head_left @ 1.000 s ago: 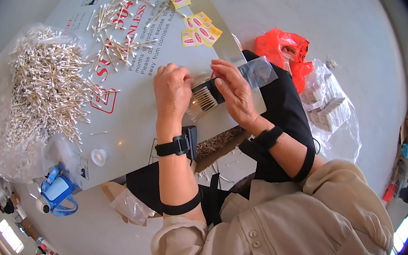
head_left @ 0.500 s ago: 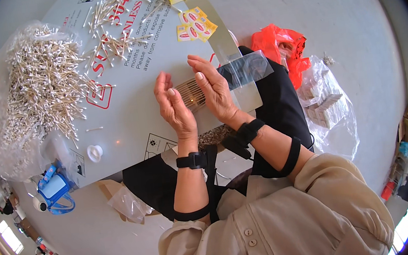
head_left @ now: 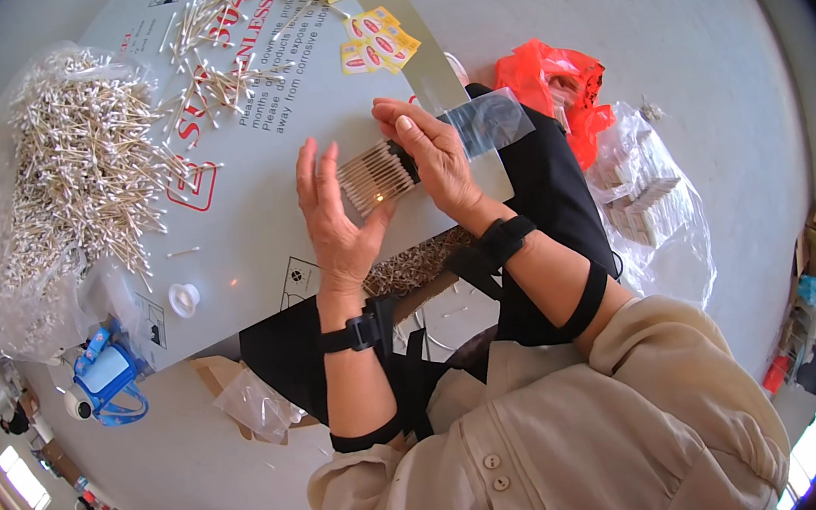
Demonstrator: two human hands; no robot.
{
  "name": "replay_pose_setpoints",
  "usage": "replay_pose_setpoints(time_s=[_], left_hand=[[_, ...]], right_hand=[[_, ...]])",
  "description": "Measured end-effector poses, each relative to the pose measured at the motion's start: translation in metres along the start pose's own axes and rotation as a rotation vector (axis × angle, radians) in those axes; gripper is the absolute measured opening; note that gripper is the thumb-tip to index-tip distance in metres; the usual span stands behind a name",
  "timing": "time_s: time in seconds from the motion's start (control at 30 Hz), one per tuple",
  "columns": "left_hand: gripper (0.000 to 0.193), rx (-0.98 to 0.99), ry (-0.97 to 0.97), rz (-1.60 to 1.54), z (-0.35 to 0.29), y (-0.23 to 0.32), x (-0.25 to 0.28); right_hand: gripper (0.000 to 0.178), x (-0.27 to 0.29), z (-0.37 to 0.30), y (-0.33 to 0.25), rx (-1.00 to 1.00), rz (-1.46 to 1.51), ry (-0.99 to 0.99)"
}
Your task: The recorder is manually gathering groups of cotton swabs and placing them into clear plastic packaging bags.
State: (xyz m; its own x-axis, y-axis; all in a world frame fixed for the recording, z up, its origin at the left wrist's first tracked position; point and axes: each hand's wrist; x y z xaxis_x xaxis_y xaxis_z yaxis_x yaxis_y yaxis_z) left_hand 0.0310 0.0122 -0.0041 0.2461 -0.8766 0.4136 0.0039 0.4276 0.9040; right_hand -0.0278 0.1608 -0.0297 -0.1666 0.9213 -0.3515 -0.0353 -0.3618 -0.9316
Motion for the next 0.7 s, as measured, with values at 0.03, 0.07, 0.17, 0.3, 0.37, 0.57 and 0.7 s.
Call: replay_pose_setpoints(time_s=[0.03, 0.07, 0.17, 0.3, 0.37, 0.57, 0.7], left_hand=[[0.079, -0.041, -0.069, 0.236, -0.002, 0.004, 0.004], [0.083, -0.083, -0.131, 0.478, -0.003, 0.006, 0.009], [0.089, -0.036, -0.12, 0.508, -0.005, -0.004, 0.013], [0.089, -0.051, -0.106, 0.475, 0.001, -0.007, 0.009], [0.082, -0.028, -0.114, 0.356, 0.003, -0.007, 0.005], [0.062, 0.131, 0.209, -0.381, 0.003, -0.009, -0.03], [0.057, 0.184, 0.178, -0.431, 0.007, -0.003, -0.04]], right_hand=[[0.039, 0.002, 0.0, -0.001, -0.015, 0.034, 0.003], [0.039, 0.001, 0.0, -0.002, -0.012, 0.036, 0.0], [0.039, -0.002, 0.0, -0.002, -0.002, 0.033, -0.011], [0.039, -0.003, -0.006, 0.0, 0.014, -0.019, 0.01], [0.039, -0.003, -0.008, 0.0, 0.03, -0.042, 0.024], [0.036, -0.016, -0.01, 0.003, 0.193, -0.185, 0.072], [0.037, -0.02, -0.011, 0.0, 0.172, -0.153, 0.067]])
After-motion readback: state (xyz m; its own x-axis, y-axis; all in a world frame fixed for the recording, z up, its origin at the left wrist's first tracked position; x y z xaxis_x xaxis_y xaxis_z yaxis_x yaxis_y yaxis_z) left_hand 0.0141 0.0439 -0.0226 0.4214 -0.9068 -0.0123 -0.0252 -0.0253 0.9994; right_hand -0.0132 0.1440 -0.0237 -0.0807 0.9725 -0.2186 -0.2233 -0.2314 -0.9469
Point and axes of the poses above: each hand's wrist, its own z-axis towards the middle knuckle, its own x-axis out of the back of the hand, y = z × x, and after that the axes turned 9 degrees about x, right-handed
